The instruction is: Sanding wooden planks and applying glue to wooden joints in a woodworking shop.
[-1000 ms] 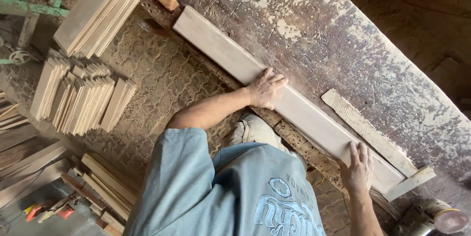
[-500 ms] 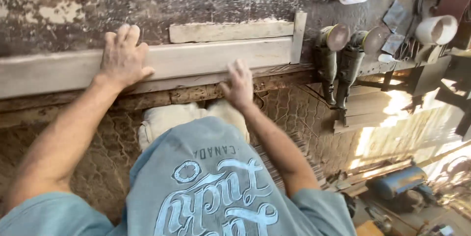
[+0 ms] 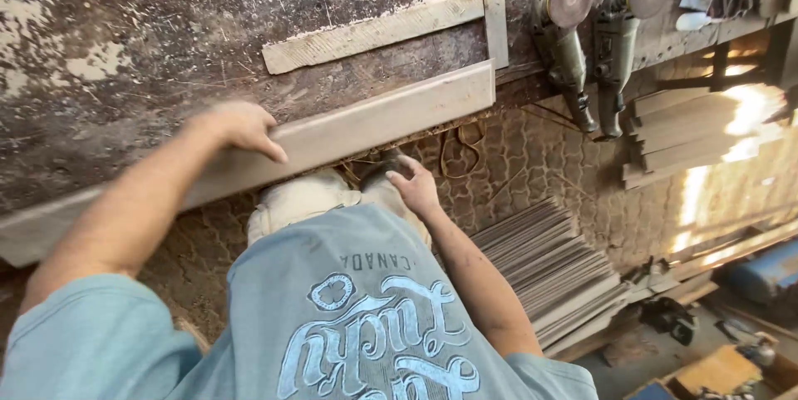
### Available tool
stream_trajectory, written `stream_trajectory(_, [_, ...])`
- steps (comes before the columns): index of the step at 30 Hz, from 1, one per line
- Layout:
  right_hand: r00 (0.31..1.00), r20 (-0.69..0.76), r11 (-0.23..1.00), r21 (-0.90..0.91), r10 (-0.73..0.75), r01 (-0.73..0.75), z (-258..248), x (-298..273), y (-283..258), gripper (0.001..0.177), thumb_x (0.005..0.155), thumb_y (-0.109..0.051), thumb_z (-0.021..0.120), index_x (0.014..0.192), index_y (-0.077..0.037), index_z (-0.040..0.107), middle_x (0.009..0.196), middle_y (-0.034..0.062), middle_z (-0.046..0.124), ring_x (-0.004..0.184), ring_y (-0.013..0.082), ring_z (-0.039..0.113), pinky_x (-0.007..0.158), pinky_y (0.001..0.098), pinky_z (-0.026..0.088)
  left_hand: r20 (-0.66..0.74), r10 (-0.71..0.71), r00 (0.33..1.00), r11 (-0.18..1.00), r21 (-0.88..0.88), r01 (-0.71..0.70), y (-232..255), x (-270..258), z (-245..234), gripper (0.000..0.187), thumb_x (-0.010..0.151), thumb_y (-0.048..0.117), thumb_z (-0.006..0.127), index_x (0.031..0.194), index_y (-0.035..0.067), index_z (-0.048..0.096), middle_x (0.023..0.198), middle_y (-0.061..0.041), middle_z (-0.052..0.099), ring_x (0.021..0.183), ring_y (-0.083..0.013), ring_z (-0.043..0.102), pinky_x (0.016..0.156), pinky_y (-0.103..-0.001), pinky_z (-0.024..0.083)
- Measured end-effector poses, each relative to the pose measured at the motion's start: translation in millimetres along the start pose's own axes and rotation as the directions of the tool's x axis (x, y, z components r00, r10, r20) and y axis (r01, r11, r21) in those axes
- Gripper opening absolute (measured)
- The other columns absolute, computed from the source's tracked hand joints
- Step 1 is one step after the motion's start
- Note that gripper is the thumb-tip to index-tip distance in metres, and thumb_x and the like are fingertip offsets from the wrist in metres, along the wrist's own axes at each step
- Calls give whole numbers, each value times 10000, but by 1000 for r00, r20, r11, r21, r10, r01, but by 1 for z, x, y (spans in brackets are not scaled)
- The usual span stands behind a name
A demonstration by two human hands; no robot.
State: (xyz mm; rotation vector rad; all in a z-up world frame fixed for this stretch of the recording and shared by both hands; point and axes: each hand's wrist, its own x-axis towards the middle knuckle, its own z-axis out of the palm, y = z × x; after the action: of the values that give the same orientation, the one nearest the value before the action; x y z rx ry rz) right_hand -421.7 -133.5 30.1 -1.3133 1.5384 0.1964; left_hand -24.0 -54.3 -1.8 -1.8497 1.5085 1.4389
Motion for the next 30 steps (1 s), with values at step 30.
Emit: stream_trajectory(30, [992, 123, 546, 833, -26, -89, 8, -29, -43, 572, 958, -255, 691, 1434, 0, 502, 1282, 266, 588, 1062, 428, 694, 898, 568, 588, -313, 93, 945, 993, -45, -112, 106, -72, 40, 399, 896, 533, 598, 1020, 185, 749, 893, -124, 780, 948, -322, 764, 857, -441, 597])
